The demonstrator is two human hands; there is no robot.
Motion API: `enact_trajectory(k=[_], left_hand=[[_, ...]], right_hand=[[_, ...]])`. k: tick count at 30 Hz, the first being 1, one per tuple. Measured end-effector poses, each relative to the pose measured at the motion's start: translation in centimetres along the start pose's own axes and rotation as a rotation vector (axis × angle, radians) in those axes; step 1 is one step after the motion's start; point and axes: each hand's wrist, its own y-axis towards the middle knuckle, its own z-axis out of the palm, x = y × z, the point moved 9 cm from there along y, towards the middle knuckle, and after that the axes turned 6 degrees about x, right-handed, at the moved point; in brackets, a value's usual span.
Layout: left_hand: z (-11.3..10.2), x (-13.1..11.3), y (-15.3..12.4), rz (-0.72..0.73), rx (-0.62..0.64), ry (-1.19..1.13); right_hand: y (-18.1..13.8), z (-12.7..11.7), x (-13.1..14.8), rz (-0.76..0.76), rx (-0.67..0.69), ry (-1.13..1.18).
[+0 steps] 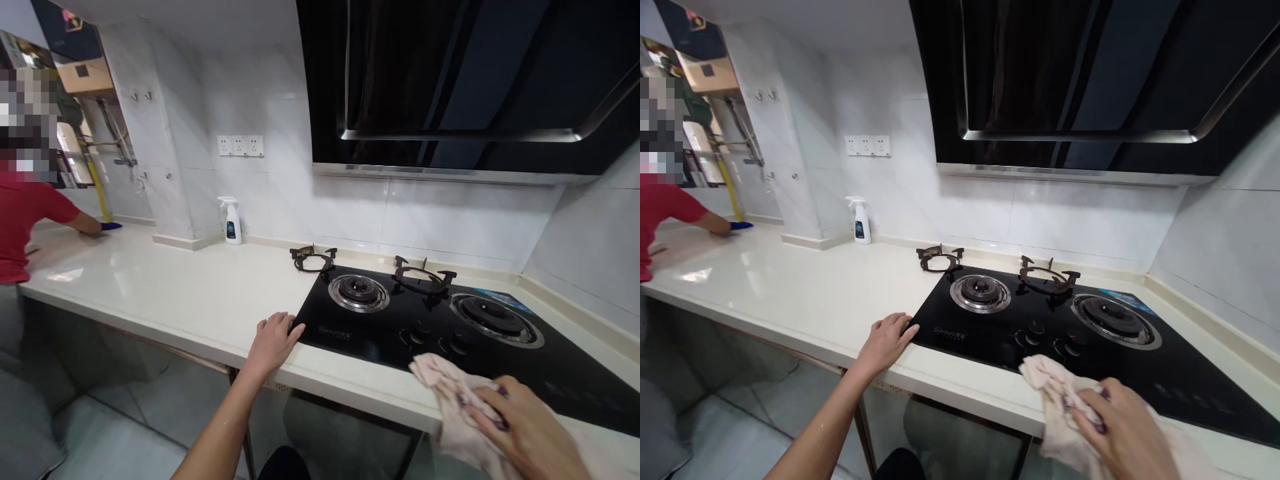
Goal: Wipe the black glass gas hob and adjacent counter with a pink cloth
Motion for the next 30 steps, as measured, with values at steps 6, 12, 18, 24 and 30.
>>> enact_trajectory(k=[6,12,18,24,30], left_hand=[[-0.2,-0.1,-0.2,0.023,-0.034,-0.003],[-0.2,0.1,-0.2,0.047,-0.035,-0.019],[-0.4,0.5,-0.3,0.031,-0.021,-0.106],[-0.4,0.7,-0.4,0.003,-0.019,-0.150],[-0.5,0.8,-0.4,-0.012,-0.043,-0.155]], right_hand=[[6.9,4.1,16.4,-0.150,0.110,0.007],[10.6,5.5,25.8,-0.273,0.134,0.157],[12.4,5.8,24.4,-0.181,0.336,0.718],[15.5,5.0,21.9,-0.131,0.433,1.087],[18.6,6.7,17.0,-0.050,0.229,0.798]])
